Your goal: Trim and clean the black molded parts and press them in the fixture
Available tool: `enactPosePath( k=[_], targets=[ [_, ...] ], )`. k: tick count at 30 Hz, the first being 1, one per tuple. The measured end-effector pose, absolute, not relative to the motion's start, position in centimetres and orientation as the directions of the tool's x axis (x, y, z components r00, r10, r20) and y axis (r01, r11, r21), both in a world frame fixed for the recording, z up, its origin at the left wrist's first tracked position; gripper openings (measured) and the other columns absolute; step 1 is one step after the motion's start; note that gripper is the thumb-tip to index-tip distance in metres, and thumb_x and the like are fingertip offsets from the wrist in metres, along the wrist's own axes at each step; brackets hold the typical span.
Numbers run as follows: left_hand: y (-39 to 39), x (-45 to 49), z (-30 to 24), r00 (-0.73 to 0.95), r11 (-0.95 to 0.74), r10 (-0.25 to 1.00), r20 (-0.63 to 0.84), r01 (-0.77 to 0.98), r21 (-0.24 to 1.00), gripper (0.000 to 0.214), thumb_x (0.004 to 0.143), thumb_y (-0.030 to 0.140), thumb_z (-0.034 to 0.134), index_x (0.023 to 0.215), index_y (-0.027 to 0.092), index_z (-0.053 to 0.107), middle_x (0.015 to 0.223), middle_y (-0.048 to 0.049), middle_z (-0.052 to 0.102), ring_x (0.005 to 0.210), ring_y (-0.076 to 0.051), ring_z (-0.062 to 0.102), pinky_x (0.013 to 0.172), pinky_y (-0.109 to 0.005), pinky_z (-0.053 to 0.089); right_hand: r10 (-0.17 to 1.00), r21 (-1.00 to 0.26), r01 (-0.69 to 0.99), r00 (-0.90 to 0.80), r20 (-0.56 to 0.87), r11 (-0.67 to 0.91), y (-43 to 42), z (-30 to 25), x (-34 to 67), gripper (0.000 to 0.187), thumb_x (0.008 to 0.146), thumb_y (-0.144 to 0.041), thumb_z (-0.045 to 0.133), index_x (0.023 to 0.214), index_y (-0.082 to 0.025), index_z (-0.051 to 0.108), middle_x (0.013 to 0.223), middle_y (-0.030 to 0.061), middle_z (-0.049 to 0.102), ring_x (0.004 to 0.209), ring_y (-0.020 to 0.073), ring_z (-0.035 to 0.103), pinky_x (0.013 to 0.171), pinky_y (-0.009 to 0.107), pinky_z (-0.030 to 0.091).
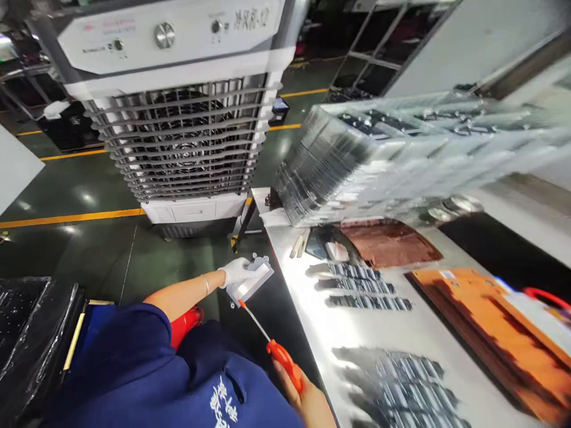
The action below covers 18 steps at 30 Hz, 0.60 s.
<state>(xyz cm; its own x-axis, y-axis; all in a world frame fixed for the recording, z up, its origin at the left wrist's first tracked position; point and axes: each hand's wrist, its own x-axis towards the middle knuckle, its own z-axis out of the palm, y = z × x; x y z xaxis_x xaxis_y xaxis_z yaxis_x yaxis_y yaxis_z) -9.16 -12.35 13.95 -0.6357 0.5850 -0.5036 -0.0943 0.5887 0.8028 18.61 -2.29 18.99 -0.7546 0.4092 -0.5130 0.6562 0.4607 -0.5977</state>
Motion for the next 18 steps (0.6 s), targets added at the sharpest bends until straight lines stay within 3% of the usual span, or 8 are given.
enactPosePath(
  k=[2,7,18],
  targets=[
    [-11.8,-9.0,14.1,-0.669,0.621,0.565,-0.482,-0.040,0.783,0.039,0.072,0.047,0.067,0.095,0.015,0.063,0.095,-0.0104,0.067,0.088,-0.026,0.063,0.074,-0.035,0.050,0.397,-0.466,0.726,-0.676,-0.621,0.507,-2.6,20.4,18.0,0.048,0.086,-0.063,0.034,0.085,-0.024,0.062,0.065,0.0038,0.069,0.068,0.0252,0.069,0.063,0.032,0.050],
    [-11.4,-9.5,13.7,-0.700,0.660,0.551,-0.454,0.034,0.750,0.040,0.076,0.044,0.063,0.104,0.017,0.058,0.102,-0.0105,0.064,0.093,-0.025,0.061,0.082,-0.037,0.047,0.447,-0.308,0.747,-0.619,-0.645,0.589,-2.5,22.3,17.1,0.043,0.091,-0.058,0.033,0.088,-0.022,0.056,0.073,0.0077,0.070,0.076,0.0267,0.069,0.062,0.029,0.044],
    [-10.9,-8.7,13.8,-0.701,0.710,0.545,-0.460,0.093,0.698,0.045,0.074,0.045,0.065,0.108,0.016,0.058,0.107,-0.0109,0.065,0.096,-0.026,0.062,0.084,-0.035,0.047,0.414,-0.290,0.706,-0.644,-0.643,0.647,-2.9,21.2,17.0,0.051,0.090,-0.063,0.032,0.096,-0.021,0.060,0.074,0.0076,0.071,0.074,0.0251,0.069,0.059,0.028,0.042]
  ],
)
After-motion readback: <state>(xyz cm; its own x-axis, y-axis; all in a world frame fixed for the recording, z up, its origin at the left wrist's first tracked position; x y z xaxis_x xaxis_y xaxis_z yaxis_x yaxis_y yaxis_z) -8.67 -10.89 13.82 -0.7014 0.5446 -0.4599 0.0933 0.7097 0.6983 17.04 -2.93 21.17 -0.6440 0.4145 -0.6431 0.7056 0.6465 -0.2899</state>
